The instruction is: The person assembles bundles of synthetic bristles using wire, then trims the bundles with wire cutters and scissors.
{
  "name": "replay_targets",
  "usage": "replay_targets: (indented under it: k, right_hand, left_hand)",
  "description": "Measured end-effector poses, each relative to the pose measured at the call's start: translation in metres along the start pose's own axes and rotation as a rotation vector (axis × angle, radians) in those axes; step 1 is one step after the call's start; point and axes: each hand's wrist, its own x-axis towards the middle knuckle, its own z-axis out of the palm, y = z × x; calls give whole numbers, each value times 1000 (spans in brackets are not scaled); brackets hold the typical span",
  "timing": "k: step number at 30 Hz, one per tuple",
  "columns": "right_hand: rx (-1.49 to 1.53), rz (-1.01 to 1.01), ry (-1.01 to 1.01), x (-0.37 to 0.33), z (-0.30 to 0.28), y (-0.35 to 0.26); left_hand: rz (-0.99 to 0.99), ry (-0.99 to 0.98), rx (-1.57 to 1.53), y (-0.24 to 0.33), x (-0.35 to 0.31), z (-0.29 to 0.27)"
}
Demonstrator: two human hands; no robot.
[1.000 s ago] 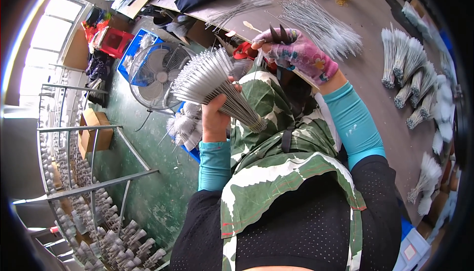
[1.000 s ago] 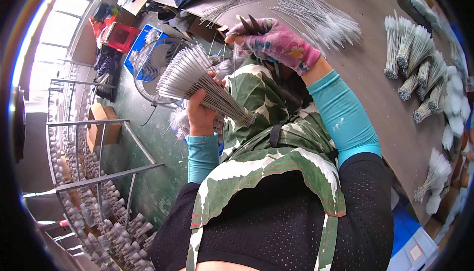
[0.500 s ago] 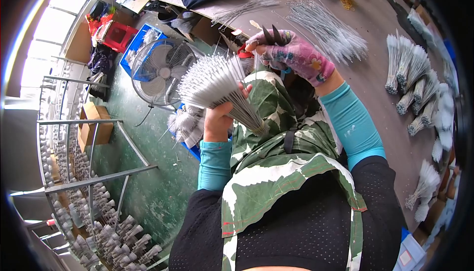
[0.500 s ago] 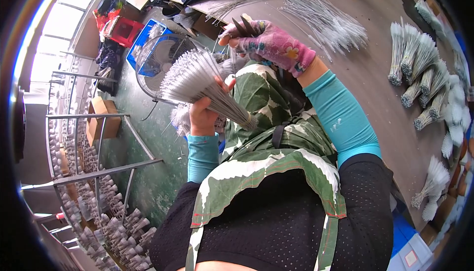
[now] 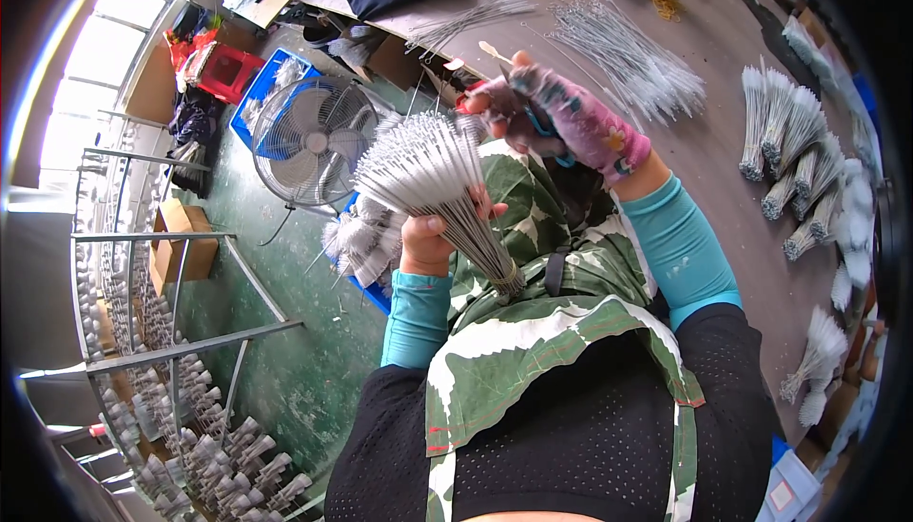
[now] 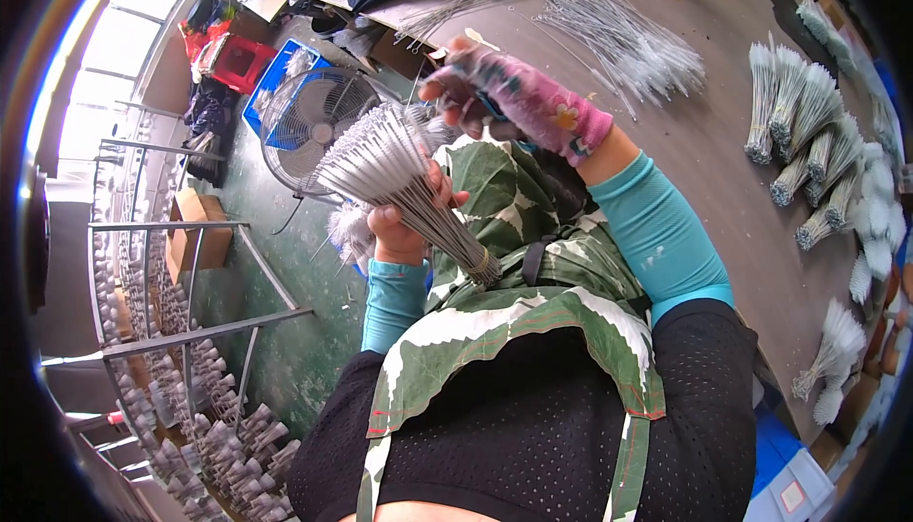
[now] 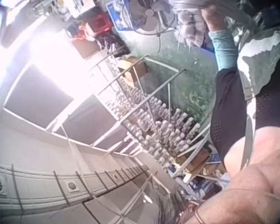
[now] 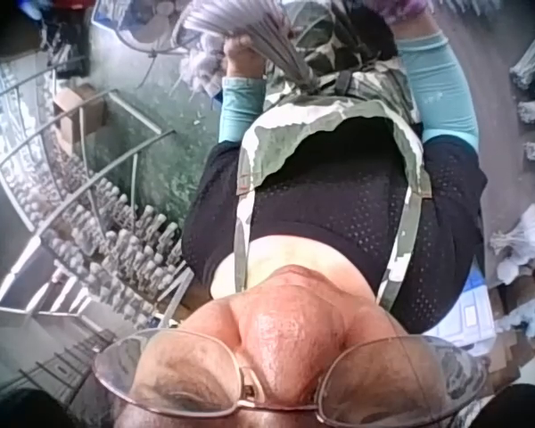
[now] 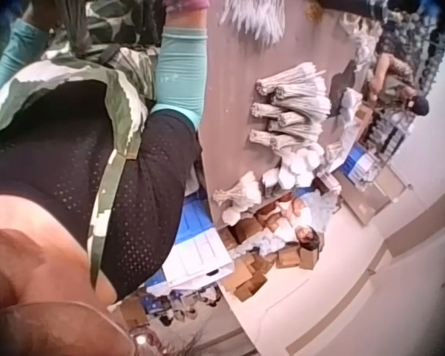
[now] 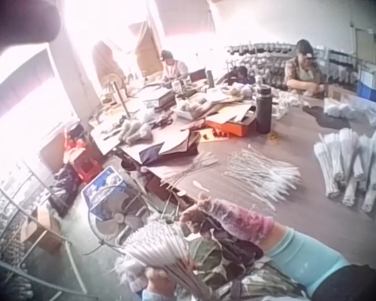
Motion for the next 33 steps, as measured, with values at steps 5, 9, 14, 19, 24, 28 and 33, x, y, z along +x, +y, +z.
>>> replay_targets:
  k: [5, 9, 14, 19, 24, 28, 33]
  right_hand:
    - [-51, 352, -113, -8, -3, 6]
    - [-41, 370, -80, -13, 14, 9]
    - [18, 370, -142, -9, 16, 13]
    - [92, 410, -217, -10, 18, 8]
    - [91, 376, -197, -10, 19, 9]
    - [95, 356, -217, -8, 20, 11]
    - [245, 267, -124, -4, 13, 19]
  left_hand:
    - [9, -28, -128, -1, -1, 1]
    - [15, -54, -191, -2, 0, -3]
    - [-21, -21, -112, -4, -4, -5]
    - [-12, 19, -172, -9, -6, -9]
    - [-42, -1, -127, -4, -4, -5]
    - [-70, -14, -131, -5, -6, -10]
    - [10, -98, -358, -11, -3, -8]
